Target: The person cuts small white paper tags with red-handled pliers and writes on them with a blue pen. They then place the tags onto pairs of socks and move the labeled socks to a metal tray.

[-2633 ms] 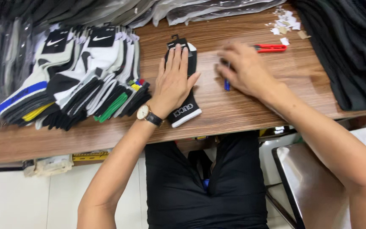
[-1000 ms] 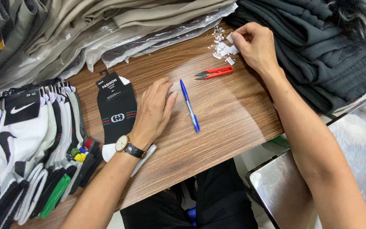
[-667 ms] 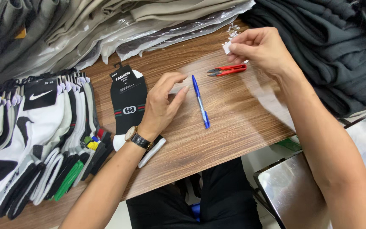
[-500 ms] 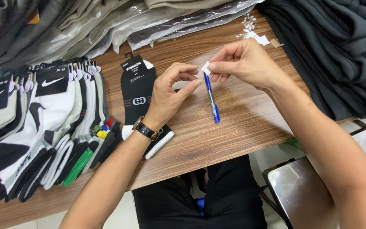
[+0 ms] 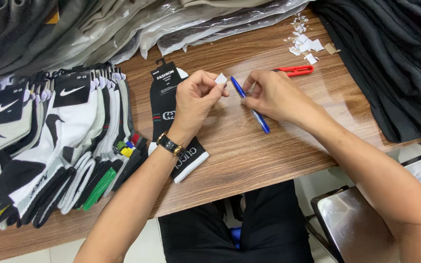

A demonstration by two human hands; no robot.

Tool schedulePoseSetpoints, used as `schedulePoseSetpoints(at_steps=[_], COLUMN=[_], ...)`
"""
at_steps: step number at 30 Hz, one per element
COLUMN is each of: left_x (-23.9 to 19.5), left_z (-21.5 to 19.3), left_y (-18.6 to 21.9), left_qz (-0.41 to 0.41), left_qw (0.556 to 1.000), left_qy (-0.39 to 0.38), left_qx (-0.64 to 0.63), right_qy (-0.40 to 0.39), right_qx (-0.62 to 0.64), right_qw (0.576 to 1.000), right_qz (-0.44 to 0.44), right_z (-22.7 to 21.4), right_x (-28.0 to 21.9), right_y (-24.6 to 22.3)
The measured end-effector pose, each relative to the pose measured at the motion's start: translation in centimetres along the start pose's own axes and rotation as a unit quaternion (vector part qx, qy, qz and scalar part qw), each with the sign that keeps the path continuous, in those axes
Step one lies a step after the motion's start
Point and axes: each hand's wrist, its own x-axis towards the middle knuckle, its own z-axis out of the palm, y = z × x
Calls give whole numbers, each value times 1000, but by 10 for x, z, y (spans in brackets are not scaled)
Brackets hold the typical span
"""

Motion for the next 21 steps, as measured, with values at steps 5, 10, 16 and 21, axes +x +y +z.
schedulePoseSetpoints(at_steps=[5,10,16,21], left_x=[-1,-3,-3,-2], left_z=[0,-1,-2,0], left_y=[0,-1,1,6], left_qz=[-14,-20,-26,-17], left_qw=[1000,1000,1000,1000], left_qy=[8,7,2,-7], left_qx=[12,6,-6,-13], right_qy=[76,95,104,37], right_qx=[-32,-78,-187,-200], right_qw=[996,992,972,973], right_qz=[-18,-2,-101,107], right_z=[-3,-33,-71,-83], right_x=[10,8,-2,-4], right_y=[32,55,76,96])
